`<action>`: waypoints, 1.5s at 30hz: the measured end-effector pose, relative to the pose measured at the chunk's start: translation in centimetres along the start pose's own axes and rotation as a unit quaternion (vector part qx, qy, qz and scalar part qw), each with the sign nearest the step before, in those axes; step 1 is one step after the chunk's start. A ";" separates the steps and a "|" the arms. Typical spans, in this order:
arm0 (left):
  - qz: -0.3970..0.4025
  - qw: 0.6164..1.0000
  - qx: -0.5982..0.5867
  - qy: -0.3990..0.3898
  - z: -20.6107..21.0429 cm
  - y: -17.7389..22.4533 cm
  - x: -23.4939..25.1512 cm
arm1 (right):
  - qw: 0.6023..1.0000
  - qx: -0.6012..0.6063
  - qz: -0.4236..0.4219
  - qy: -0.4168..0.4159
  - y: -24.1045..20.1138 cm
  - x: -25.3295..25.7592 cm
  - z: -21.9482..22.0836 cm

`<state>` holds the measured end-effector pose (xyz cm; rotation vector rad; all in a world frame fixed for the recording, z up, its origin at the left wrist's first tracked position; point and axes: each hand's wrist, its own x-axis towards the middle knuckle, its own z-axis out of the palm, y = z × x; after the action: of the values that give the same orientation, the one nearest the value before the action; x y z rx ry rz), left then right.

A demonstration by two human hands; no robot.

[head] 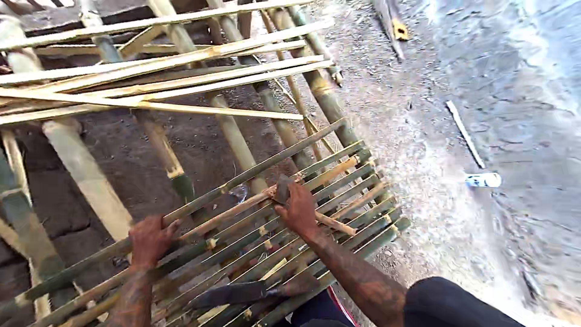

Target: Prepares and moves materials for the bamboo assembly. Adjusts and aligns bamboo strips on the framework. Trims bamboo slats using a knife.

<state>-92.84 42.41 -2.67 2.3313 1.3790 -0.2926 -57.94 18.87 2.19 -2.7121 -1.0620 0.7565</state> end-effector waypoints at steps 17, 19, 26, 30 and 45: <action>0.032 0.999 0.004 0.007 1.3 -0.4 -1.5 | 0.996 -0.015 -0.079 0.037 7.5 -2.2 1.8; 0.030 1.000 0.001 0.005 1.2 -0.4 -1.5 | 0.993 -0.016 -0.104 0.047 8.2 -2.4 2.0; 0.034 0.999 0.011 0.020 1.6 -0.4 -1.5 | 0.982 -0.016 -0.174 0.074 11.0 -5.4 3.4; 0.032 0.999 0.004 0.020 1.9 0.3 -1.3 | 0.979 0.022 -0.184 0.084 11.7 -5.6 3.5; 0.029 0.999 0.018 0.023 2.4 0.6 -0.9 | 0.976 -0.022 -0.180 0.121 4.7 10.2 -2.1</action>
<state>-92.70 40.37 -4.36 2.4164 1.3356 -0.2490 -47.66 22.32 -1.49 -2.4537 -1.4604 0.3375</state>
